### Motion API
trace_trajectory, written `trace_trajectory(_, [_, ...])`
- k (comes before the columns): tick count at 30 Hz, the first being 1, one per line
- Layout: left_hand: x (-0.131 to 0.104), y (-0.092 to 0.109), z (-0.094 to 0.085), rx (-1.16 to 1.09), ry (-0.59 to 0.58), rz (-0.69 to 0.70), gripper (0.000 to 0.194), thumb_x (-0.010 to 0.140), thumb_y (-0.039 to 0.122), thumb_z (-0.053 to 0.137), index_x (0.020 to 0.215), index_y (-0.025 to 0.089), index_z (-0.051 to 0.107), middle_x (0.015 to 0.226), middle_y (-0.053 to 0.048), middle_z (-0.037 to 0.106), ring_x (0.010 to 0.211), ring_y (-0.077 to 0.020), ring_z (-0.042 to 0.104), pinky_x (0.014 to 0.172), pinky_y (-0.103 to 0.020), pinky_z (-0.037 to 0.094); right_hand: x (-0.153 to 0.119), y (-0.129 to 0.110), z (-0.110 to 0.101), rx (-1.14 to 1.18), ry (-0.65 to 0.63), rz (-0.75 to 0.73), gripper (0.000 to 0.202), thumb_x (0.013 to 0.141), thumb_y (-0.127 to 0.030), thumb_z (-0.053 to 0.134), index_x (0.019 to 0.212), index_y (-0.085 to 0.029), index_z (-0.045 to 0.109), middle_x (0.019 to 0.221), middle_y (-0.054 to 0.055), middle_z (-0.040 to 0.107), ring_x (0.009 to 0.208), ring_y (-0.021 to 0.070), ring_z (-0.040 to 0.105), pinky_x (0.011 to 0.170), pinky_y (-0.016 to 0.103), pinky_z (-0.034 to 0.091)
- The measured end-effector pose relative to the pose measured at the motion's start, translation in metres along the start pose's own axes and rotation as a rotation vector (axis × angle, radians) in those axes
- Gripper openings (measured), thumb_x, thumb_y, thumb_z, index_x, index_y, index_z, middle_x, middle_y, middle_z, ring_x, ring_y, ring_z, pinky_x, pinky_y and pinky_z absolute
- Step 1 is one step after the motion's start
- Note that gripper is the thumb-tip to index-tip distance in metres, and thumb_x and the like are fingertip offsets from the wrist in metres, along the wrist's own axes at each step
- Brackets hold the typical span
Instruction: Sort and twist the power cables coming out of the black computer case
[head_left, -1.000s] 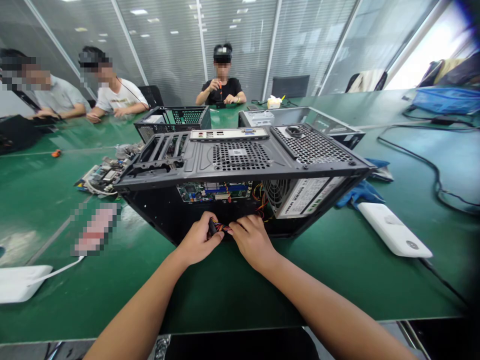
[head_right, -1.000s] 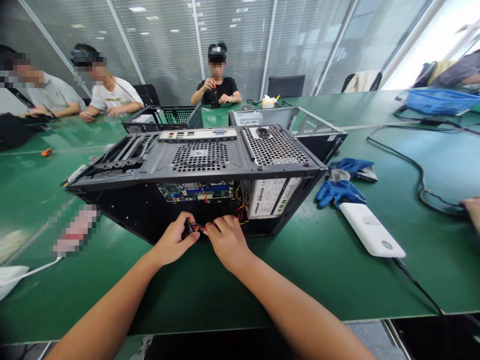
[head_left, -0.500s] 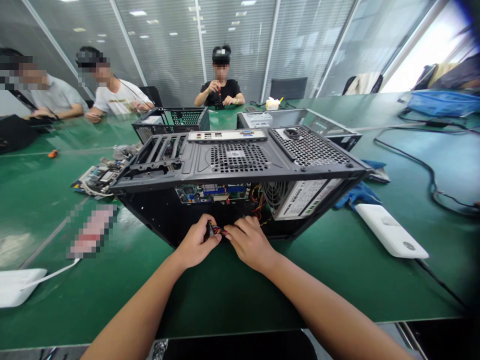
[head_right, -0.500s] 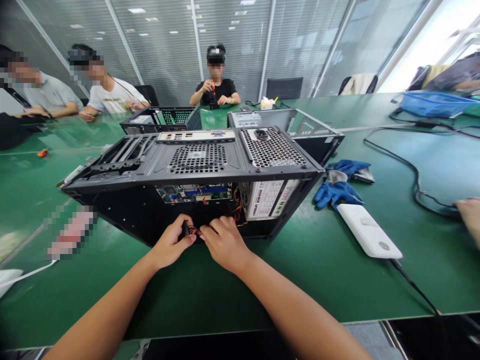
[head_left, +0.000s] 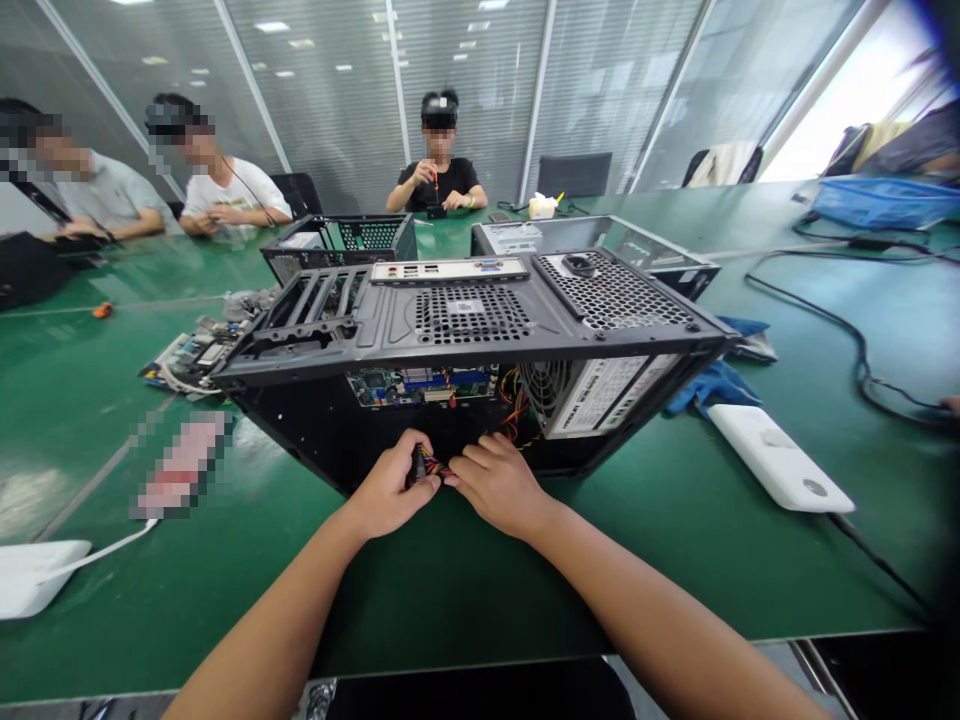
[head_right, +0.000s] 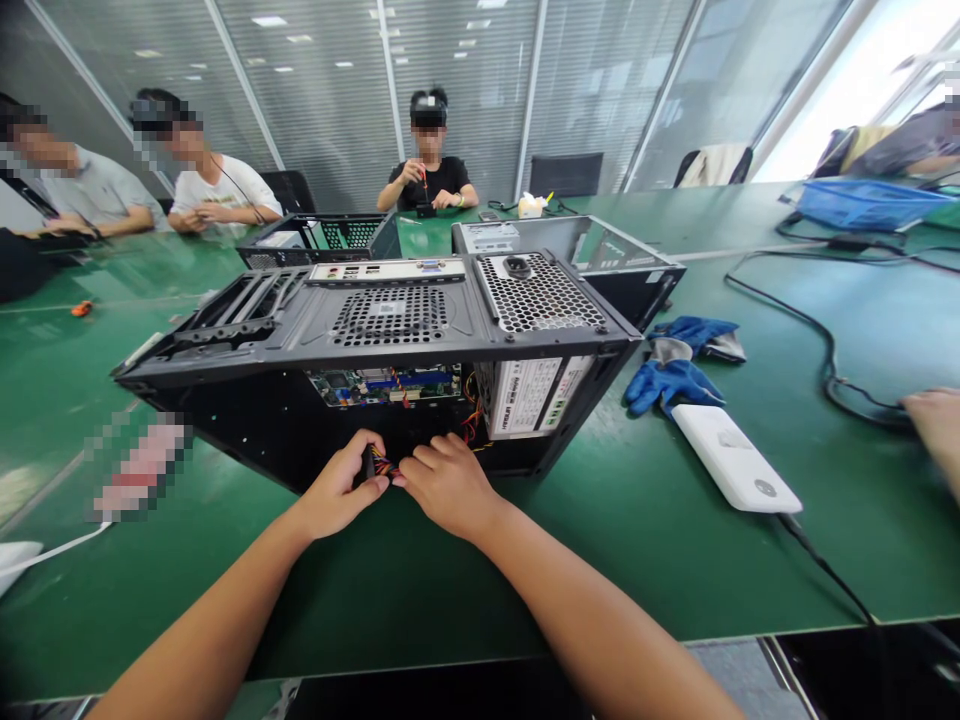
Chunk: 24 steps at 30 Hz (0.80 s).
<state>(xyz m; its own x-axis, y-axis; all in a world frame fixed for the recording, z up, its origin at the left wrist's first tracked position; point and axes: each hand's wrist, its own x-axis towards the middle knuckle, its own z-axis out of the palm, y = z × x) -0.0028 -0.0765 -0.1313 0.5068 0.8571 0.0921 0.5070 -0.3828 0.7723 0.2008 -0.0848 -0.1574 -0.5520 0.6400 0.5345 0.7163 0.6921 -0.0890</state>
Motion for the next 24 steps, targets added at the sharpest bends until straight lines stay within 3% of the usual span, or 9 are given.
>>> trace_trajectory(8, [0.0,0.0024,-0.0005,0.028,-0.032,-0.041,0.024,0.079,0.023,0.054,0.099,0.02,0.039,0.061,0.009,0.042,0.051,-0.0086,0.038,0.049,-0.021,0.029,0.0014,0.0009,-0.0027,0.073,-0.051,-0.021,0.029,0.097,-0.032,0.045,0.077,-0.018,0.061,0.069,0.002,0.06,0.069,0.0166,0.047,0.071,0.032,0.03])
trace_trajectory(24, [-0.0007,0.002,0.0002,0.114,-0.03,0.004,0.023,0.081,0.024,0.053,0.1,0.02,0.039,0.062,0.008,0.041,0.052,-0.0089,0.039,0.051,-0.023,0.029,0.0012,0.0023,-0.0035,0.193,-0.108,0.02,0.035,0.099,-0.034,0.04,0.073,-0.019,0.058,0.065,0.002,0.061,0.063,0.0147,0.052,0.065,0.028,0.032])
